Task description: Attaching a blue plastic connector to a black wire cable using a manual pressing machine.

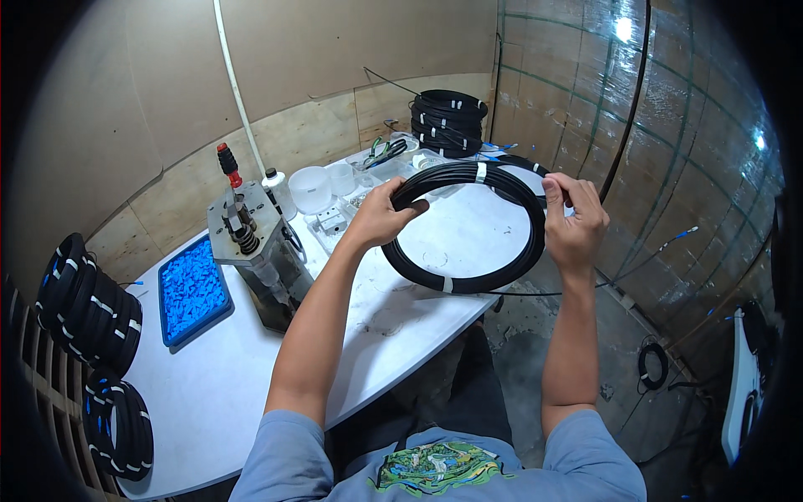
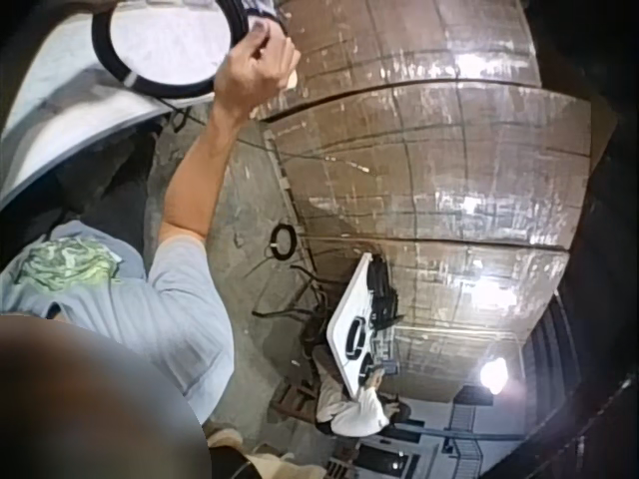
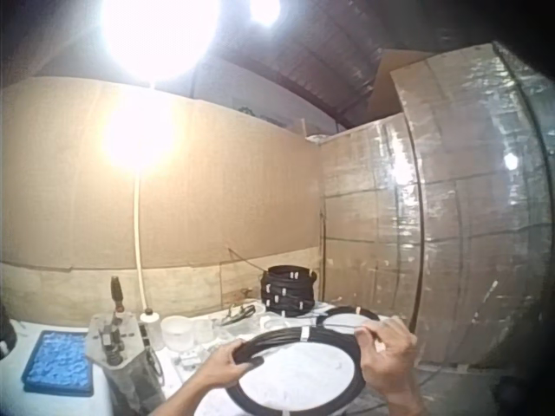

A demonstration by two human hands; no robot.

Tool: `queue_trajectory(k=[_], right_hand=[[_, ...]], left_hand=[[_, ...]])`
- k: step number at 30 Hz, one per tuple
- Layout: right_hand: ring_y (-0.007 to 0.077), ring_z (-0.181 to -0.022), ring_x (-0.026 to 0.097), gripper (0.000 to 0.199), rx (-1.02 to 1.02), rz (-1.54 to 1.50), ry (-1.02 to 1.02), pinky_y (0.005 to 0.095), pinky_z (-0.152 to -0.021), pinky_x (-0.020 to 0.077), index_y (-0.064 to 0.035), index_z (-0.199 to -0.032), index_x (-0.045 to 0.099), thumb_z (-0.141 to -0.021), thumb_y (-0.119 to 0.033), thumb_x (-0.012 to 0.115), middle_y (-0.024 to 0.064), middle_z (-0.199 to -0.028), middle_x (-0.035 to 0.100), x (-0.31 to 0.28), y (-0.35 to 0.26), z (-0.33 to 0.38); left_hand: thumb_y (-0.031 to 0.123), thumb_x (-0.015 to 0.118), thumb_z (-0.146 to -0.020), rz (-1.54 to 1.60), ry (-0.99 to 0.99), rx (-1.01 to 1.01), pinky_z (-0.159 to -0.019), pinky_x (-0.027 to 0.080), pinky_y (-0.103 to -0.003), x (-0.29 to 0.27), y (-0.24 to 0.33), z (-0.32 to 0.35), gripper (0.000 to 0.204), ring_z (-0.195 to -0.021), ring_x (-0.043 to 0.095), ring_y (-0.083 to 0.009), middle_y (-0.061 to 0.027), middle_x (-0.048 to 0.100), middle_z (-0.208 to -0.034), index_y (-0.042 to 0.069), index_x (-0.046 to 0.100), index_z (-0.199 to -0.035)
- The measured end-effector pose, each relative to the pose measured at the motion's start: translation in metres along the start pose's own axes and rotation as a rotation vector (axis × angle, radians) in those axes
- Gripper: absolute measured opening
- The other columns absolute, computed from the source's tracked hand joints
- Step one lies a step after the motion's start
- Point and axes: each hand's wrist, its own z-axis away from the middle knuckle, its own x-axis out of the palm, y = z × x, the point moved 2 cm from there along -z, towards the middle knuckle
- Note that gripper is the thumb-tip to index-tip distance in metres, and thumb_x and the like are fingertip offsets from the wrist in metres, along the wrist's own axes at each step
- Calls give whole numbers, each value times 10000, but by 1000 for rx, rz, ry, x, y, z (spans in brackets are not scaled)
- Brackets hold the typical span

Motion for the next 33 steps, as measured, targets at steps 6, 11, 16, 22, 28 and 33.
queue_trajectory(k=[6,11,16,22,28,33], right_hand=[[249,-748,656,139,89,42,-96,356,-687,516,-34,-904,782,-904,-172,768,107,-825,727,2,3,-1],[276,-725,716,150,376,-53,-477,375,-685,543,-23,-913,797,-868,-165,771,173,-826,746,20,8,28],[267,-637,717,159,398,-67,-448,355,-614,544,-14,-890,780,-873,-173,776,156,-747,737,64,34,53],[323,-554,655,281,239,155,-188,430,-552,512,-67,-701,612,-821,-218,816,115,-612,655,79,64,62],[298,-747,648,360,324,110,-199,421,-650,510,-69,-841,545,-773,-222,864,118,-810,643,67,57,45],[289,-908,629,415,138,-92,-92,408,-786,527,-44,-1009,613,-790,-267,885,119,-973,643,64,65,27]], left_hand=[[262,758,-922,-10,42,-22,-621,443,-360,3,-5,-1,293,-654,546,-193,-111,639,-741,-7,660,-981],[258,750,-931,21,149,-118,-593,421,-354,4,-21,0,290,-619,507,-171,-89,609,-688,-8,672,-1019],[254,754,-926,79,131,-175,-578,407,-336,2,-22,4,279,-614,495,-139,-48,589,-668,-2,689,-1015],[231,749,-921,19,118,-128,-562,405,-347,4,-11,6,266,-580,485,-152,-71,579,-630,-13,686,-1004],[242,751,-925,30,131,-104,-572,409,-351,0,-11,10,296,-587,486,-159,-86,603,-668,-19,671,-1037],[239,752,-932,15,114,-134,-591,425,-340,1,-11,8,284,-616,513,-149,-80,629,-712,-3,672,-1058]])
